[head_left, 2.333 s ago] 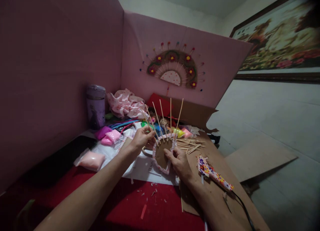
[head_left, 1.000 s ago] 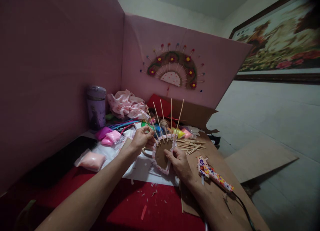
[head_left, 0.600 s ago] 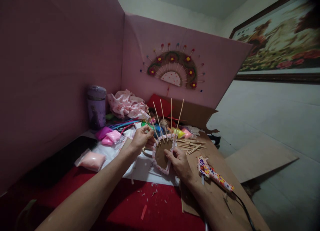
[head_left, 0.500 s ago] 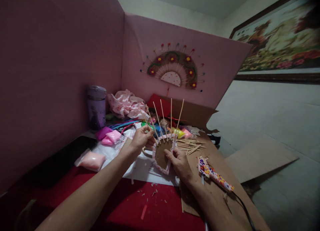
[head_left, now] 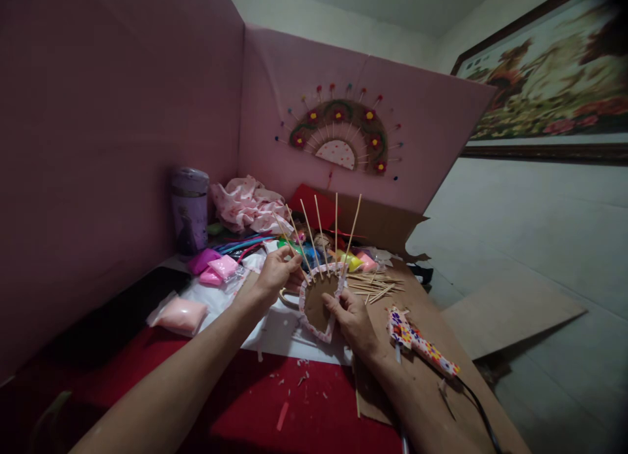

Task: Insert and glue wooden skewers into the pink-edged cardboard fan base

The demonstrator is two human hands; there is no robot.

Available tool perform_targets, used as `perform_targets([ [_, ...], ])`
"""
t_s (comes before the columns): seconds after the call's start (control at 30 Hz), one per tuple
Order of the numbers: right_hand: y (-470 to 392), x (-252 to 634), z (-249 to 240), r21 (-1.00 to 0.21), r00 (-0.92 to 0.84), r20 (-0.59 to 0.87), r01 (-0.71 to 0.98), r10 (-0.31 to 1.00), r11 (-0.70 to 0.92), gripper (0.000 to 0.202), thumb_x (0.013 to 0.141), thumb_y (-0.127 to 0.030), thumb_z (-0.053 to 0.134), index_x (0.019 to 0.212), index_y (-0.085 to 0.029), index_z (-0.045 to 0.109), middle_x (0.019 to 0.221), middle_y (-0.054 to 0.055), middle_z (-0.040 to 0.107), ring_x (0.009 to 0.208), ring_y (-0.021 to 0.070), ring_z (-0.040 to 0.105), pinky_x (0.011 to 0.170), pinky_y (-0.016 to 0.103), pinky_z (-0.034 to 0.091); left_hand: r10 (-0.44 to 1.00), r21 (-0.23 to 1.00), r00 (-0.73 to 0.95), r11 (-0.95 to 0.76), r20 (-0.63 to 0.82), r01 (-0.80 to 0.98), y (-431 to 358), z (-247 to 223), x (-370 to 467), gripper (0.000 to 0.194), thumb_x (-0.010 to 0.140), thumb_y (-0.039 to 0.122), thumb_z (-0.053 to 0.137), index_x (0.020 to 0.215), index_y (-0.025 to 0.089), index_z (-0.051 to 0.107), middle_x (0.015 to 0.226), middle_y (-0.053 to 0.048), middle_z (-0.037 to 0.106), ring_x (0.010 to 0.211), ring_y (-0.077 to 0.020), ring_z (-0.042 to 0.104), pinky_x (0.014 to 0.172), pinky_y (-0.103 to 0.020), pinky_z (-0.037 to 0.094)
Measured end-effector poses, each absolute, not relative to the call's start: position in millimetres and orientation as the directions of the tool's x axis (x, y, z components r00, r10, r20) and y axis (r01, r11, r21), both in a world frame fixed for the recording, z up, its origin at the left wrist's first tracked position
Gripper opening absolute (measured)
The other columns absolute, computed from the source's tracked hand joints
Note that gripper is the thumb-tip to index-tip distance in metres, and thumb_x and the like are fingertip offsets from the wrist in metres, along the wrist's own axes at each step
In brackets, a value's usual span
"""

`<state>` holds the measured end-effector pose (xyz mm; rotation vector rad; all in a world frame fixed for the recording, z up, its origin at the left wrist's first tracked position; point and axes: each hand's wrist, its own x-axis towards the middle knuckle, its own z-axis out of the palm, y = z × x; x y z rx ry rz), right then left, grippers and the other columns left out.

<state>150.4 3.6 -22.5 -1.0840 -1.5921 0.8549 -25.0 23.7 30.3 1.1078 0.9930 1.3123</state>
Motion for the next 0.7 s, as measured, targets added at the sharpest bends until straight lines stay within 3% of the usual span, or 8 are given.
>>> perform_targets([
  [0.7, 3.6, 151.0, -21.4, -0.896, -0.117, 0.329, 0.274, 0.937, 0.349, 0.036, 0.074, -0.052, 0.058, 0.065, -0.018, 0.054, 0.060, -0.001, 0.047, 0.057, 0.0136, 0.043, 0.052, 0.025, 0.038, 0.996, 0.972, 0.059, -0.056, 0.071, -0.230, 21.0, 31.5, -24.6, 0.047, 0.056, 0.055, 0.073, 0.072, 0.020, 0.045, 0.050, 0.000, 0.062, 0.041, -0.0175, 0.060, 0.039, -0.027, 0.049],
])
